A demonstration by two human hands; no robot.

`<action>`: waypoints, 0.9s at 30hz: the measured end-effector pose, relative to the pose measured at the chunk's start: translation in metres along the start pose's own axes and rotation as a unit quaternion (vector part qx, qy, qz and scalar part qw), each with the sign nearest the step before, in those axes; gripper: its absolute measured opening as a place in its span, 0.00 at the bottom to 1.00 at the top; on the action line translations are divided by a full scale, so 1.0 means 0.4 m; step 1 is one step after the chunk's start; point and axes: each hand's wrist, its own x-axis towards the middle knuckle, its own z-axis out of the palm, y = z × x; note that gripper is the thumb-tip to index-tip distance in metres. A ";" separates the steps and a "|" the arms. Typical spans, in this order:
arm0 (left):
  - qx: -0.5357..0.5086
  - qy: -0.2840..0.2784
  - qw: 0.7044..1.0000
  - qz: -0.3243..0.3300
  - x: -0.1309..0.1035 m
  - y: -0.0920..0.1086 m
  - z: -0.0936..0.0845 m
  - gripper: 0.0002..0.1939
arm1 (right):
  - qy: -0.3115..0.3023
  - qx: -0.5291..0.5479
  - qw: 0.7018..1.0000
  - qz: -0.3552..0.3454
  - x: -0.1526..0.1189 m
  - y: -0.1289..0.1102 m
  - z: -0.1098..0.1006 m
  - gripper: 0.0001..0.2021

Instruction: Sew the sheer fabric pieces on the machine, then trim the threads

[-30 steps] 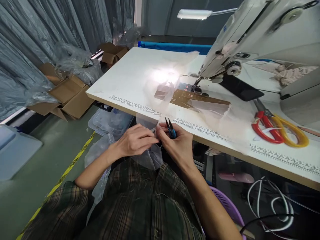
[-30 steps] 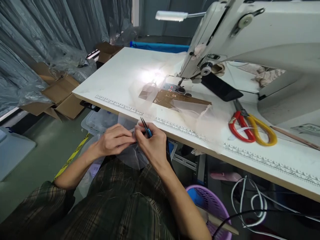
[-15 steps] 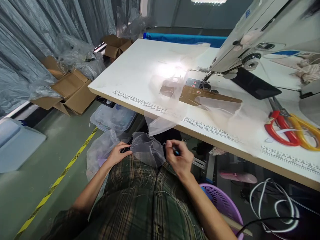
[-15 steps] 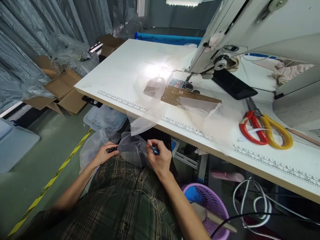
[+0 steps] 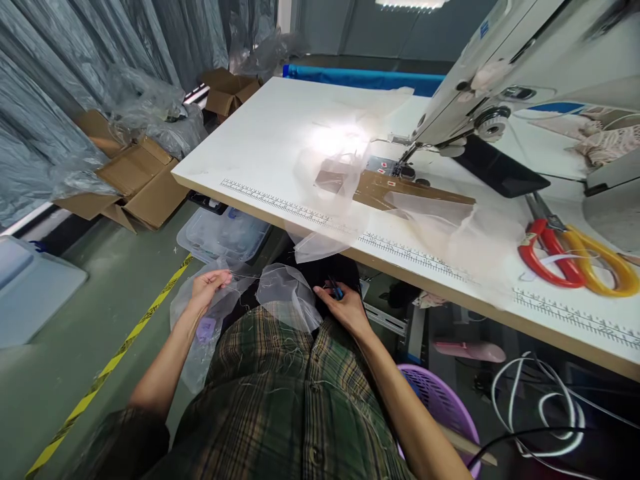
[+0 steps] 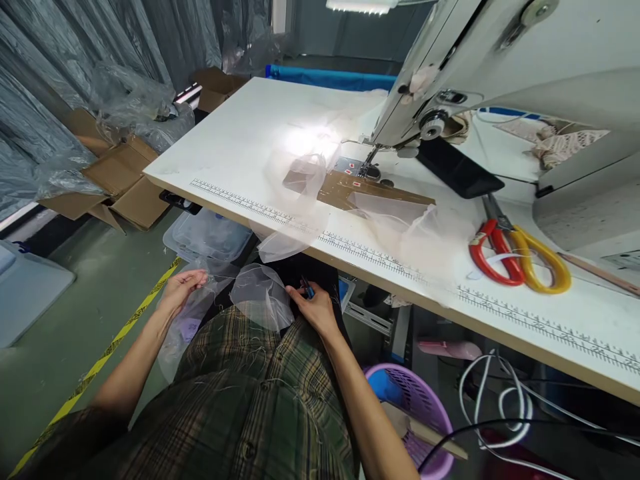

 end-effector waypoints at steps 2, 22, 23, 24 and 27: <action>0.029 0.009 1.000 0.000 0.019 0.004 -0.025 0.32 | 0.002 0.003 1.000 -0.001 0.005 -0.006 0.021 0.23; 0.521 -0.190 0.802 0.223 0.095 0.149 0.191 0.25 | 0.528 0.086 0.825 -0.183 -0.219 -0.176 -0.246 0.08; 0.521 -0.183 0.802 0.229 0.101 0.156 0.199 0.25 | 0.530 0.089 0.822 -0.187 -0.223 -0.181 -0.249 0.08; 0.517 -0.187 0.799 0.243 0.096 0.162 0.215 0.25 | 0.535 0.094 0.818 -0.191 -0.225 -0.186 -0.252 0.08; 0.473 -0.272 0.770 0.332 0.044 0.174 0.303 0.25 | 0.559 0.109 0.797 -0.204 -0.222 -0.199 -0.257 0.12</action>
